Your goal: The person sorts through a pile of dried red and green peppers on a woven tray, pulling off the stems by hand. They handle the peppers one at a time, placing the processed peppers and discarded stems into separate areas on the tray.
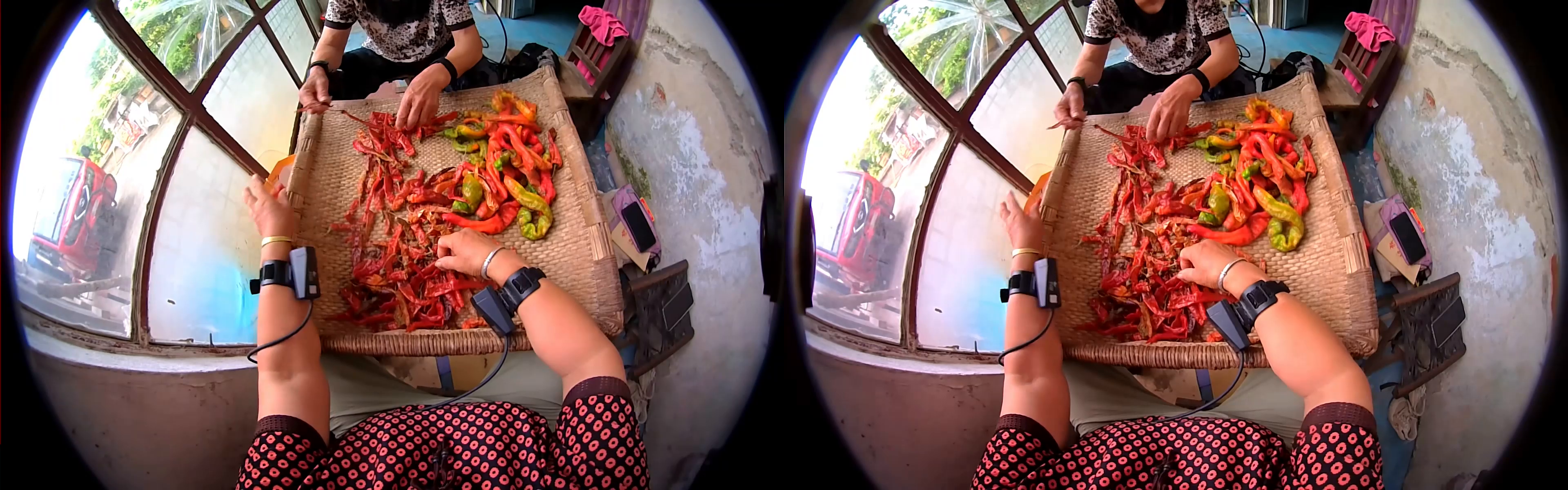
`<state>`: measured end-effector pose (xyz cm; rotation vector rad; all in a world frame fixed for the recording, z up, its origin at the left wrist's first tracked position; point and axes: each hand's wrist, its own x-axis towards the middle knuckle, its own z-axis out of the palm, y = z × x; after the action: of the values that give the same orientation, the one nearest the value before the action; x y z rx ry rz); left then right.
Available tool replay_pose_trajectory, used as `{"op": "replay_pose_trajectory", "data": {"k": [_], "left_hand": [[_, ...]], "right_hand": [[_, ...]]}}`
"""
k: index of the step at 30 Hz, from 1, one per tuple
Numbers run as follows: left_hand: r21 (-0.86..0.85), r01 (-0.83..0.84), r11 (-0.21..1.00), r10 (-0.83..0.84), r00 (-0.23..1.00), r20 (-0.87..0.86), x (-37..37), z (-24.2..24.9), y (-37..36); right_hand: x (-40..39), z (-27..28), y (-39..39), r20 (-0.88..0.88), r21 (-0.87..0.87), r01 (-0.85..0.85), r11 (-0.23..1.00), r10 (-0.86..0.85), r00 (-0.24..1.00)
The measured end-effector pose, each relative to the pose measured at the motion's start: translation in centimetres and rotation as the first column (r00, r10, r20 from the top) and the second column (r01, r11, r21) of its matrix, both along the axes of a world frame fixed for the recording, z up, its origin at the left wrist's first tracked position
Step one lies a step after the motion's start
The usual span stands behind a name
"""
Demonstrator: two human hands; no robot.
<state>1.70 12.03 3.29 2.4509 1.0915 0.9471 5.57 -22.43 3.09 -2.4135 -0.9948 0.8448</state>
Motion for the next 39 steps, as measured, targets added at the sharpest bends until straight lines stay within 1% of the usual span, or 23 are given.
{"op": "replay_pose_trajectory", "data": {"k": [2,4,5,6,8,10,11,12,14,15,16,18,22,26,28,29,30,32,34,35,36,38,39], "left_hand": [[0.234,0.393,0.889,-0.388,0.919,-0.068,-0.1,2.3,-4.3],[0.026,0.754,0.656,-0.751,0.656,-0.073,0.3,1.6,-6.6],[-0.129,0.816,0.563,-0.826,0.560,-0.066,0.1,2.1,-9.0],[-0.279,0.848,0.451,-0.887,0.459,-0.038,-0.4,2.6,-11.5],[-0.315,0.899,0.304,-0.952,0.296,-0.074,-0.7,1.8,-14.2],[-0.506,0.852,0.133,-0.989,0.150,-0.008,-0.9,1.9,-15.6],[-0.711,0.702,0.042,-0.974,0.188,0.128,-1.2,2.4,-16.2],[-0.711,0.702,0.039,-0.974,0.185,0.128,-1.3,2.3,-16.2],[-0.844,0.534,-0.046,-0.955,0.226,0.195,-1.5,2.4,-16.3],[-0.842,0.537,-0.049,-0.951,0.233,0.204,-1.8,2.6,-16.5],[-0.842,0.537,-0.048,-0.951,0.234,0.204,-1.6,2.6,-16.5],[-0.849,0.519,0.104,-0.968,0.250,0.034,-1.3,2.3,-16.5],[-0.826,0.553,0.114,-0.939,0.330,0.092,-1.2,2.3,-16.4],[-0.782,0.593,0.192,-0.918,0.390,0.070,-1.0,2.0,-15.2],[-0.627,0.705,0.331,-0.830,0.534,0.161,-1.0,2.1,-14.5],[-0.680,0.641,0.355,-0.768,0.615,0.179,-1.1,3.0,-14.2],[-0.643,0.646,0.411,-0.689,0.682,0.244,-1.0,3.1,-13.7],[-0.477,0.701,0.530,-0.595,0.708,0.380,-0.7,3.3,-12.3],[-0.238,0.727,0.644,-0.572,0.664,0.481,-0.5,4.0,-10.7],[-0.169,0.698,0.695,-0.569,0.679,0.464,-0.5,4.0,-9.2],[-0.035,0.610,0.792,-0.546,0.733,0.406,-0.5,4.1,-7.9],[0.196,0.412,0.890,-0.456,0.781,0.427,-0.6,4.7,-6.2],[0.169,0.342,0.924,-0.381,0.817,0.432,-0.8,5.0,-5.4]], "right_hand": [[0.0,-0.2,0.1,-0.001,0.013,0.039,0.999,-0.039,0.999],[0.3,-0.9,0.2,-0.056,0.276,0.136,0.951,-0.125,0.991],[0.2,-0.9,0.2,-0.059,0.396,0.138,0.908,-0.125,0.990],[-0.1,-1.0,0.3,-0.058,0.395,0.135,0.909,-0.123,0.991],[-0.5,-0.8,0.9,-0.416,0.584,0.401,0.706,-0.164,0.894],[-0.7,0.1,0.7,-0.492,0.577,0.465,0.671,-0.169,0.854],[-0.7,0.2,0.6,-0.581,0.563,0.546,0.620,-0.174,0.795],[-0.6,0.2,0.5,-0.663,0.539,0.624,0.566,-0.172,0.728],[-0.5,-0.1,0.4,-0.667,0.580,0.621,0.526,-0.131,0.734],[-0.5,-0.2,0.5,-0.681,0.583,0.639,0.502,-0.127,0.721],[-0.5,-0.2,0.5,-0.695,0.585,0.656,0.477,-0.123,0.709],[-0.7,0.2,0.6,-0.690,0.587,0.663,0.466,-0.140,0.710],[-0.8,0.1,1.0,-0.676,0.615,0.685,0.391,-0.187,0.713],[-0.5,-0.5,0.8,-0.646,0.564,0.691,0.453,-0.279,0.710],[-0.1,-1.5,0.5,-0.076,0.511,0.313,0.800,-0.320,0.944],[-0.1,-1.0,0.3,-0.047,0.366,0.289,0.885,-0.293,0.955],[-0.1,-1.3,0.2,-0.047,0.366,0.290,0.885,-0.293,0.955],[-0.3,-1.5,0.0,0.110,0.290,0.160,0.943,-0.199,0.974],[-0.1,-0.9,0.0,0.076,0.224,0.145,0.964,-0.165,0.983],[-0.1,-0.7,0.0,0.101,0.131,0.057,0.990,-0.071,0.992],[-0.1,-0.7,0.0,0.117,0.035,-0.030,0.999,0.026,0.993],[0.0,-1.0,0.0,0.119,0.045,-0.061,0.997,0.056,0.991],[0.0,-1.1,0.0,0.120,0.056,-0.092,0.994,0.085,0.989]]}}
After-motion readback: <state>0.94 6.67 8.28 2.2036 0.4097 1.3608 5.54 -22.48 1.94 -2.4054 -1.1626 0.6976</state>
